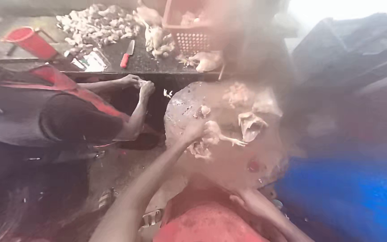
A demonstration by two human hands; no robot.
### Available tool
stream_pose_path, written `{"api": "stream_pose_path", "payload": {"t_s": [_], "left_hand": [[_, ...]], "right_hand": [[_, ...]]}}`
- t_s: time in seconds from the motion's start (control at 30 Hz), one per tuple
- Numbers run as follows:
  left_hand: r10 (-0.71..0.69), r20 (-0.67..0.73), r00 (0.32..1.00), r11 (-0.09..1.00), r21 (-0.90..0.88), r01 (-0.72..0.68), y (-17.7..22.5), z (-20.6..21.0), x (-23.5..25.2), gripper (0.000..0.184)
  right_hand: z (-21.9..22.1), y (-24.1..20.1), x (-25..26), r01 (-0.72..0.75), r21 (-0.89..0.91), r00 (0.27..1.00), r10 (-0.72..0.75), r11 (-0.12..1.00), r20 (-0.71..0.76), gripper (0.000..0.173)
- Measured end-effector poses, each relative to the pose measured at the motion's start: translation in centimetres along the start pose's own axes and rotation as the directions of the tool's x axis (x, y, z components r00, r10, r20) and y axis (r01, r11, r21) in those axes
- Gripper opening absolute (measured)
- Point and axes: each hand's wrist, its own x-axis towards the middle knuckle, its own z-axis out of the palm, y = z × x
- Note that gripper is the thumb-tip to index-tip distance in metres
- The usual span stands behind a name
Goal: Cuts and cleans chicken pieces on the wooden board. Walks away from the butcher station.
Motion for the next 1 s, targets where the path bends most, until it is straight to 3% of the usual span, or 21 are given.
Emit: {"api": "stream_pose_path", "payload": {"t_s": [0.1, 0.2, 0.3, 0.37, 0.4, 0.47, 0.5, 0.6, 0.67, 0.73, 0.8, 0.83, 0.87, 0.9, 0.93, 0.97, 1.0], "left_hand": [[0.001, 0.045, 0.999, 0.988, 0.155, -0.008, 2.7, 4.1, 4.6, 0.064], [0.075, 0.109, 0.991, 0.992, 0.095, -0.086, 3.3, 3.3, 4.9, 0.046], [-0.027, -0.046, 0.999, 0.963, -0.268, 0.014, 4.3, -1.8, -1.6, 0.035], [-0.161, -0.162, 0.974, 0.814, -0.58, 0.039, 3.2, -4.8, -7.7, 0.044], [-0.199, -0.149, 0.969, 0.728, -0.684, 0.045, 2.1, -5.7, -10.6, 0.056], [-0.228, -0.103, 0.968, 0.602, -0.796, 0.057, -0.7, -6.5, -14.8, 0.08], [-0.251, -0.109, 0.962, 0.558, -0.828, 0.052, -1.9, -5.7, -16.0, 0.079], [-0.426, -0.094, 0.9, 0.447, -0.887, 0.119, -5.5, 1.2, -16.3, 0.046], [-0.548, -0.032, 0.836, 0.385, -0.897, 0.218, -7.8, 6.4, -15.2, 0.039], [-0.621, 0.042, 0.782, 0.296, -0.912, 0.284, -8.5, 9.8, -15.1, 0.039], [-0.65, 0.087, 0.755, 0.229, -0.925, 0.303, -8.0, 10.7, -15.3, 0.034], [-0.651, 0.101, 0.752, 0.214, -0.927, 0.309, -7.8, 10.5, -15.3, 0.034], [-0.652, 0.107, 0.751, 0.217, -0.923, 0.319, -7.8, 10.4, -15.2, 0.034], [-0.652, 0.105, 0.751, 0.235, -0.914, 0.332, -7.9, 10.3, -15.2, 0.035], [-0.652, 0.089, 0.753, 0.27, -0.901, 0.34, -8.1, 10.3, -15.2, 0.036], [-0.651, 0.064, 0.756, 0.315, -0.883, 0.347, -8.6, 10.2, -15.2, 0.037], [-0.652, 0.047, 0.757, 0.354, -0.864, 0.359, -9.2, 10.2, -15.3, 0.04]], "right_hand": [[-0.5, -2.6, 2.6, 0.132, 0.114, 0.988, -0.121, 0.985, -0.094, 0.056], [0.0, -5.7, 7.4, 0.195, 0.412, 0.981, -0.169, 0.89, -0.098, 0.053], [0.9, -6.7, 9.9, 0.141, 0.678, 0.988, -0.056, 0.721, -0.145, 0.051], [0.9, -5.4, 9.3, 0.198, 0.761, 0.967, 0.003, 0.618, -0.254, 0.051], [1.2, -4.3, 8.9, 0.226, 0.779, 0.951, 0.041, 0.585, -0.307, 0.049], [1.1, -2.4, 8.2, 0.175, 0.783, 0.935, 0.149, 0.597, -0.323, 0.045], [0.9, -1.8, 8.2, 0.13, 0.761, 0.93, 0.187, 0.636, -0.315, 0.045], [-1.0, -2.3, 7.5, 0.13, 0.614, 0.912, 0.149, 0.778, -0.383, 0.046], [-3.3, -4.9, 6.5, 0.32, 0.523, 0.849, 0.006, 0.79, -0.529, 0.049], [-5.2, -8.2, 4.9, 0.623, 0.473, 0.705, -0.184, 0.623, -0.685, 0.063], [-5.8, -10.9, 3.2, 0.767, 0.428, 0.582, -0.236, 0.479, -0.778, 0.079], [-5.1, -11.2, 3.2, 0.781, 0.389, 0.544, -0.225, 0.488, -0.809, 0.076], [-3.5, -10.7, 3.8, 0.738, 0.332, 0.538, -0.216, 0.587, -0.815, 0.066], [-1.8, -9.9, 4.9, 0.638, 0.258, 0.563, -0.211, 0.726, -0.799, 0.053], [-0.5, -9.0, 6.3, 0.513, 0.251, 0.673, -0.203, 0.821, -0.711, 0.048], [0.2, -7.8, 7.7, 0.37, 0.303, 0.827, -0.162, 0.878, -0.539, 0.044], [0.1, -7.0, 8.5, 0.206, 0.314, 0.934, -0.091, 0.927, -0.346, 0.046]]}}
